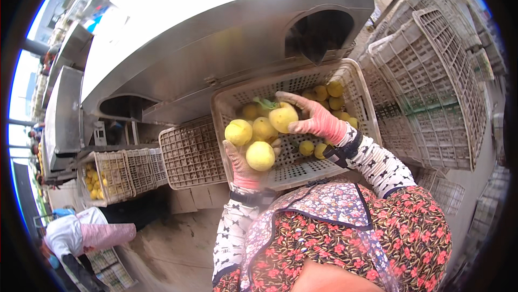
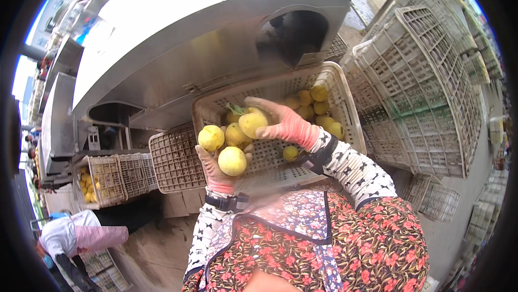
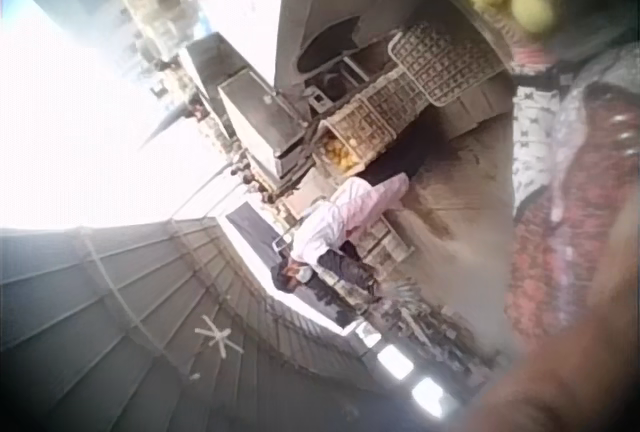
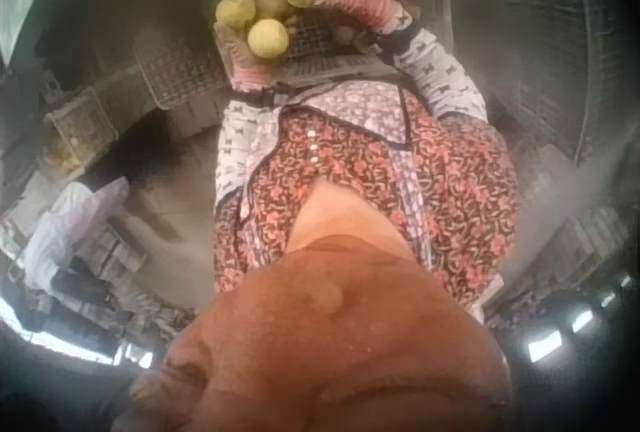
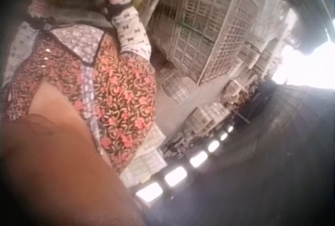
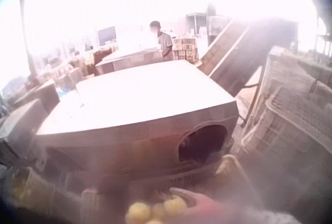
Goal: The person picks up peaches from a plastic crate and places them into a machine opening. After emptying the crate, they set it aside, lift a full crate onto the workspace, and resume placing peaches into the machine.
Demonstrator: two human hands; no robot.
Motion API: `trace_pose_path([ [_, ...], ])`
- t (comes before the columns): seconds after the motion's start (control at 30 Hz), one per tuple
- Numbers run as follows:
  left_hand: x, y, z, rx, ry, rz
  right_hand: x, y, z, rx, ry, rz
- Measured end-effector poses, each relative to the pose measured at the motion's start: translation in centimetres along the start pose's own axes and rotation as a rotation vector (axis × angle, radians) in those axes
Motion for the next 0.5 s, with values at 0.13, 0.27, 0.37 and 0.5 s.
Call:
trace_pose_path([
  [0.13, 6.4, -4.2, 2.7, -0.044, -0.058, -0.149, -4.0, -0.5, -5.8, -0.479, 0.297, 0.032],
  [0.27, 10.1, -7.1, 3.2, -0.065, -0.141, -0.226, -7.0, -2.4, -9.2, -0.612, 0.574, -0.026],
  [0.37, 11.1, -7.7, 4.9, -0.096, -0.259, -0.332, -8.4, -6.5, -12.4, -0.749, 0.87, -0.17],
  [0.5, 12.9, -8.2, 3.6, -0.026, -0.169, -0.373, -2.3, -8.4, -18.2, -1.337, 1.008, 0.263],
])
Point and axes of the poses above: each hand's wrist, its own x-axis towards the middle knuckle, its own z-axis out of the palm, y = z × x, the point moved 9 cm from there along x, towards the middle knuckle, and after that the axes turned 11 degrees about -y, right-handed, at the moved point
